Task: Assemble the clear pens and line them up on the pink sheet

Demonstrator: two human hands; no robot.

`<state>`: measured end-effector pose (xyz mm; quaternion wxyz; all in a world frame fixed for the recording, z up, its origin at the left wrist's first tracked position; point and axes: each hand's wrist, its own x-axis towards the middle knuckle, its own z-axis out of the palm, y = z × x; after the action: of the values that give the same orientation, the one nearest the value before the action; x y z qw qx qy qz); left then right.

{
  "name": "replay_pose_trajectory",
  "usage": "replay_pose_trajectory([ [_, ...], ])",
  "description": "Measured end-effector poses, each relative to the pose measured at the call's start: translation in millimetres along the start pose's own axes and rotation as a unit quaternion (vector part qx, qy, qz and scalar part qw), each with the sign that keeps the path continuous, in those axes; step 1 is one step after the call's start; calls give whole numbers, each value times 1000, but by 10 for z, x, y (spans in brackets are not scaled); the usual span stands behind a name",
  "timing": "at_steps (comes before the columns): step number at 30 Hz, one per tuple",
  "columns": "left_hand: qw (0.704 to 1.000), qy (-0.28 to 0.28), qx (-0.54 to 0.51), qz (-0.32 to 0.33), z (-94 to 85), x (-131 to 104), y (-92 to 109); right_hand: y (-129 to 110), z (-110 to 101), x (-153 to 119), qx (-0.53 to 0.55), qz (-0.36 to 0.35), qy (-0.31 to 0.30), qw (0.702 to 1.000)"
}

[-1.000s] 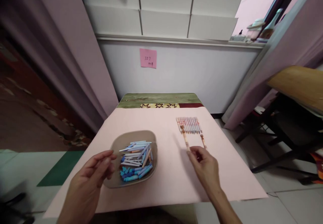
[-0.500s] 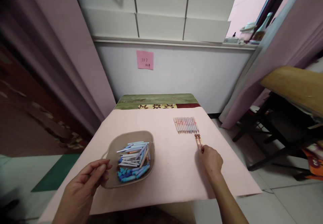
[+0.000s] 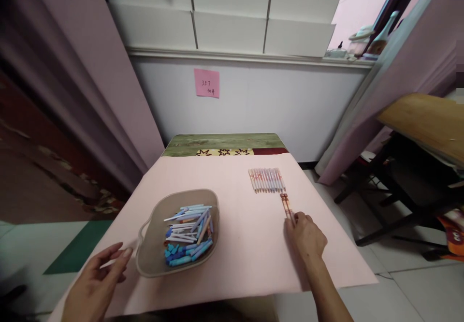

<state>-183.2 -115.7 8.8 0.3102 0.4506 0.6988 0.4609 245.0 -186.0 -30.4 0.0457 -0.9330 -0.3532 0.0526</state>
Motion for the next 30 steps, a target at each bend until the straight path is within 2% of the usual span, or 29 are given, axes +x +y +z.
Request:
replay_pose_trajectory([
  [3,995,-64,-21,-73,75,-61,-5,-13,11,35,6,-6,-6,1000],
  [10,966,-141,-146,-158,343,-136,-5,14,-20,128,12,-13,-5,1000],
  [14,956,-184,-157,-169,479,-128,14,85,-48,136,26,-38,20,999],
  [17,954,-192,-167,-158,643,-126,117,85,-114,84,53,-58,53,996],
  [19,949,-210,-176,-156,756,-89,198,44,-176,30,65,-70,43,995],
  [22,948,-210,-182,-153,866,14,295,-68,-269,-45,90,-91,7,992],
  [25,948,-222,-173,-152,887,107,349,-241,-345,-82,141,-124,-6,982],
  [27,943,-235,-174,-160,867,143,364,-414,-391,-87,185,-174,-6,967],
  [30,933,-247,-193,-179,816,176,359,-799,-474,-95,247,-280,-20,928],
])
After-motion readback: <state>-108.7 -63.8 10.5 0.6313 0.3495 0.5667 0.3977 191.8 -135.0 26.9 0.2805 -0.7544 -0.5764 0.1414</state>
